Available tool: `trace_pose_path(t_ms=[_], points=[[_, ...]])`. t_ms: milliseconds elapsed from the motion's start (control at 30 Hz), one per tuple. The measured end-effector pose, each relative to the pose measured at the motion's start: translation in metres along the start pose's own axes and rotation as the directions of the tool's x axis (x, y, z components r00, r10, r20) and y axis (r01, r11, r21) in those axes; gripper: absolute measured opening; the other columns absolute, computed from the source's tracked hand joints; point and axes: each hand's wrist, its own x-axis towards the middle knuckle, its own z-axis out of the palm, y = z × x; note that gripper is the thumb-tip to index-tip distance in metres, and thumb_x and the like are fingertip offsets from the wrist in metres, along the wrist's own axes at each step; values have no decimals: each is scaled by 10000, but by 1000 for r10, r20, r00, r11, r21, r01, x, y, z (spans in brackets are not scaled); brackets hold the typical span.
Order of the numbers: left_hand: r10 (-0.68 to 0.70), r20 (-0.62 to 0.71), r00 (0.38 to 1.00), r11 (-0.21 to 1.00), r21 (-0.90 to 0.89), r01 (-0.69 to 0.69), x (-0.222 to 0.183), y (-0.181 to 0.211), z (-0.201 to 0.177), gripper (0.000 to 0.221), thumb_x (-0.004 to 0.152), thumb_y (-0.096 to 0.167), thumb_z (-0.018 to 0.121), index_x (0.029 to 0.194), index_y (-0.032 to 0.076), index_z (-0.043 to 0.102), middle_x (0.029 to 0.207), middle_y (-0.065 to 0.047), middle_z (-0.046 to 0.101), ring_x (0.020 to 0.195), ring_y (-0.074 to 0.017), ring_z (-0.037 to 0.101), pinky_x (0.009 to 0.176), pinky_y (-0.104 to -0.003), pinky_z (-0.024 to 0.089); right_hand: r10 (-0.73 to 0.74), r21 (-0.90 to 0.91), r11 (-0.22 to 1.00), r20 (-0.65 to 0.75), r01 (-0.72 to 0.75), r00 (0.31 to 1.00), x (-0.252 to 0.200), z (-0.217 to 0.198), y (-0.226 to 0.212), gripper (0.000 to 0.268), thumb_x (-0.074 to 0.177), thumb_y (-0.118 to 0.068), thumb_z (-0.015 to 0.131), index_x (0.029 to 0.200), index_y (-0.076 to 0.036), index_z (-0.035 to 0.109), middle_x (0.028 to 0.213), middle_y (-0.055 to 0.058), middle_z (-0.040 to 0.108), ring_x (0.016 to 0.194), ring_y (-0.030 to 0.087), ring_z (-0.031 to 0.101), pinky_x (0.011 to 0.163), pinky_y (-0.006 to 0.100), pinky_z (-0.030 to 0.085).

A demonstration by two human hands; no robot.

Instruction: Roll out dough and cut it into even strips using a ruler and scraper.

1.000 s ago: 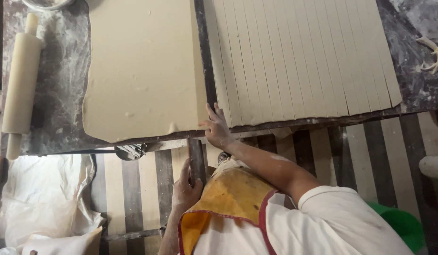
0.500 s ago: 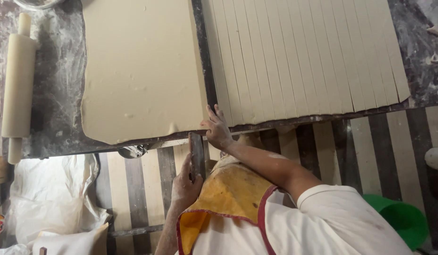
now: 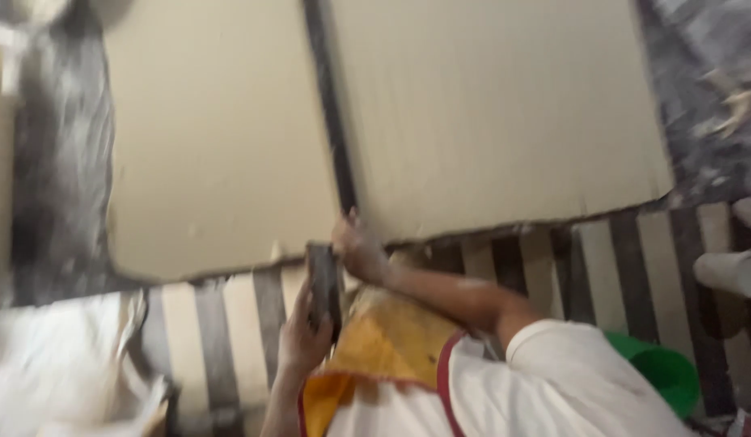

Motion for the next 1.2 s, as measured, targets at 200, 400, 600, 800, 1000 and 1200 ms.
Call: trace_pose_path(t_ms=[200,400,600,800,1000,1200], points=[[325,-270,906,943,13,-334,81,-43,7,802,744,178,689,1498,182,415,992,-144,791,764,-240,797,675,-372,641,89,301,944,152,-132,984,14,-69,25,676,866,-131,686,1474,4,423,1658,254,298,1571,440,228,1253,490,287],[304,-230,925,952,120,-283,212,55,-39,782,819,134,673,1555,158,410,813,-150,734,665,-279,723,592,-434,575,84,97,986,400,-133,913,91,-140,77,1249,735,-452,857,1603,45,109,1709,229,11,1578,398,29,1260,531,124],[567,-339,751,816,104,-569,418,139,-64,747,864,96,631,1569,130,389,1183,-248,717,1000,-413,729,819,-499,594,142,-110,989,572,-96,808,138,-171,89,1478,643,-679,860,1614,67,33,1713,259,-53,1583,384,0,1242,619,90],[365,-253,896,925,209,-318,522,264,-108,859,856,36,581,1638,254,303,1233,-250,708,1081,-436,699,963,-508,546,145,-148,987,662,-61,735,149,-171,91,1510,662,-765,796,1601,41,-71,1691,246,-128,1575,359,-63,1250,608,21],[545,-293,786,829,329,-453,634,261,-99,917,728,48,692,1547,189,305,1197,-247,707,1012,-422,699,853,-508,552,154,-155,986,670,-66,727,150,-160,93,1517,663,-764,793,1599,57,-74,1682,271,-131,1578,367,-61,1261,584,35],[74,-34,997,995,-63,-76,539,250,-85,716,889,76,582,1571,216,415,1075,-174,739,924,-323,799,741,-440,647,126,-177,984,629,-17,767,151,-156,90,1522,629,-749,821,1573,93,-24,1659,319,-103,1572,401,-50,1259,579,71]])
